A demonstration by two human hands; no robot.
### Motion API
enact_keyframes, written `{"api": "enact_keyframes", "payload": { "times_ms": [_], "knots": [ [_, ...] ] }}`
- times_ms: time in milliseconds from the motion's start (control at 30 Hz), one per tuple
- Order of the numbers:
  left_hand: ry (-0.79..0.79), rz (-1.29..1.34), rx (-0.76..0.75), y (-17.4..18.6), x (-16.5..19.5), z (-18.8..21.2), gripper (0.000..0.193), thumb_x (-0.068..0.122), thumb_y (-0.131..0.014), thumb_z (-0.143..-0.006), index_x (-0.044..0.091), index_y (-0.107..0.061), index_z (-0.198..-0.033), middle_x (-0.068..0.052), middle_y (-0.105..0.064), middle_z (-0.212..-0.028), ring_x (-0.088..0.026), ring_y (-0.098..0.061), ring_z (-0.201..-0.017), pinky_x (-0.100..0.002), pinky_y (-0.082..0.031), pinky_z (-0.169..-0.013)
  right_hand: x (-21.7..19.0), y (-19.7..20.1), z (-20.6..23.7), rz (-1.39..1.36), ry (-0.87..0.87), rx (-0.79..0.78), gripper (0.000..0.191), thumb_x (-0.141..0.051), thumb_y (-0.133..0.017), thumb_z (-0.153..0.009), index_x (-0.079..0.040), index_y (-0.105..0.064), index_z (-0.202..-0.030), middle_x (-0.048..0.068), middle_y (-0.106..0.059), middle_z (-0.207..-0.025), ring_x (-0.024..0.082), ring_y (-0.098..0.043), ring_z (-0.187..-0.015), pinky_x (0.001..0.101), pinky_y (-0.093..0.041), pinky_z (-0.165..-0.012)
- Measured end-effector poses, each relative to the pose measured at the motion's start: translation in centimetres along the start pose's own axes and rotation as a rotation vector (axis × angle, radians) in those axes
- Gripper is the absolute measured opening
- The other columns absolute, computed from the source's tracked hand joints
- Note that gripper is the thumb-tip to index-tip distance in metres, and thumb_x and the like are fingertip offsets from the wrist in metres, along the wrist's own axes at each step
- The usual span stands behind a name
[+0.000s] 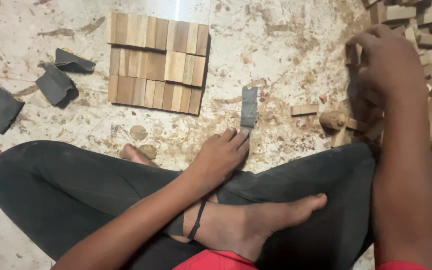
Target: The person sits cross-legged on the floor and sands small wooden blocks by hand using pieces of sandpaper. Sanded blocks are placed one at a time into a growing grid arrangement on the floor, with more blocks picked from a pile of wood scraps beside them.
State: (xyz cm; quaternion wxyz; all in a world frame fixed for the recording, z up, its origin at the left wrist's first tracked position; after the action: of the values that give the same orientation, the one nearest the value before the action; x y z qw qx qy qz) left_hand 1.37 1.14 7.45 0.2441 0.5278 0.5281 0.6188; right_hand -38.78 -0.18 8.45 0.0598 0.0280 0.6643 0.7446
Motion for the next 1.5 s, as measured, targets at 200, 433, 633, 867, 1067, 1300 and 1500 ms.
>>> {"api": "enact_keyframes", "payload": {
  "times_ms": [200,433,633,867,1067,1300,1500],
  "knots": [
    [0.036,0.019,-0.057,0.1,0.9,0.5,0.031,0.016,-0.064,-0.082,0.003,-0.066,-0.109,-0.015,-0.062,-0.123,-0.031,-0.061,-0.117,-0.040,-0.054,-0.079,1.1,-0.2,0.1,-0.166,0.025,-0.010,0.058,0.000,-0.069,-0.071,-0.016,-0.070,-0.127,0.014,-0.061,-0.131,0.041,-0.061,-0.121,0.0472,-0.053,-0.102],
    [0.023,0.011,0.016,-0.1,1.1,1.5,0.029,0.015,-0.063,-0.080,0.003,-0.067,-0.107,-0.017,-0.063,-0.129,-0.032,-0.059,-0.118,-0.041,-0.053,-0.081,0.0,0.3,0.9,0.040,-0.102,-0.065,0.065,-0.006,-0.075,-0.071,-0.023,-0.069,-0.133,0.014,-0.063,-0.140,0.043,-0.062,-0.116,0.0527,-0.052,-0.093],
    [0.020,0.071,0.011,-1.1,0.9,2.0,0.020,0.014,-0.064,-0.081,0.004,-0.070,-0.098,-0.013,-0.064,-0.121,-0.031,-0.060,-0.115,-0.039,-0.054,-0.082,-2.6,0.4,0.6,-0.089,-0.105,-0.090,0.053,-0.015,-0.081,-0.078,-0.016,-0.068,-0.129,0.018,-0.063,-0.130,0.040,-0.066,-0.112,0.0505,-0.054,-0.099],
    [0.036,0.010,0.099,-1.8,1.6,2.2,0.020,0.013,-0.064,-0.078,0.002,-0.071,-0.093,-0.018,-0.064,-0.125,-0.030,-0.062,-0.113,-0.036,-0.055,-0.075,-11.3,2.3,0.7,-0.345,0.138,-0.131,0.052,-0.017,-0.085,-0.079,-0.007,-0.069,-0.128,0.020,-0.062,-0.127,0.036,-0.063,-0.111,0.0462,-0.053,-0.095],
    [0.073,-0.034,0.066,-2.5,2.2,2.6,0.027,0.012,-0.064,-0.080,-0.001,-0.072,-0.102,-0.025,-0.062,-0.133,-0.033,-0.062,-0.118,-0.036,-0.056,-0.078,-18.0,2.4,3.2,-0.399,0.108,-0.244,0.037,-0.015,-0.077,-0.089,-0.009,-0.069,-0.124,0.014,-0.064,-0.128,0.030,-0.069,-0.102,0.0410,-0.056,-0.091],
    [0.054,-0.014,0.049,-2.1,2.4,2.8,0.037,0.015,-0.062,-0.075,-0.001,-0.072,-0.107,-0.025,-0.061,-0.135,-0.035,-0.059,-0.123,-0.037,-0.054,-0.083,-16.6,2.3,4.3,-0.319,0.218,-0.083,0.055,-0.015,-0.085,-0.072,-0.002,-0.066,-0.122,0.018,-0.055,-0.131,0.041,-0.062,-0.110,0.0460,-0.054,-0.088],
    [0.071,-0.038,-0.058,-2.1,2.4,2.2,0.026,0.014,-0.062,-0.084,0.002,-0.072,-0.105,-0.023,-0.059,-0.139,-0.033,-0.059,-0.126,-0.037,-0.054,-0.083,-15.3,0.6,3.9,-0.313,0.060,-0.051,0.033,-0.014,-0.086,-0.078,-0.004,-0.066,-0.102,0.024,-0.050,-0.136,0.038,-0.067,-0.099,0.0459,-0.055,-0.083]
  ]
}}
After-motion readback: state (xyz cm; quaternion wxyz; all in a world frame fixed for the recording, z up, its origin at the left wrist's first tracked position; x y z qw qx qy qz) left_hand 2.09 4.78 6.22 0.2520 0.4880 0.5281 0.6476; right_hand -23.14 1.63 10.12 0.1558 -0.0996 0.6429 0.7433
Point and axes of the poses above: each hand's wrist, its own z-axis away from the middle knuckle, its own y-axis out of the back of the hand, x = y × z, the point moved 2 cm from there along -z, towards the middle knuckle
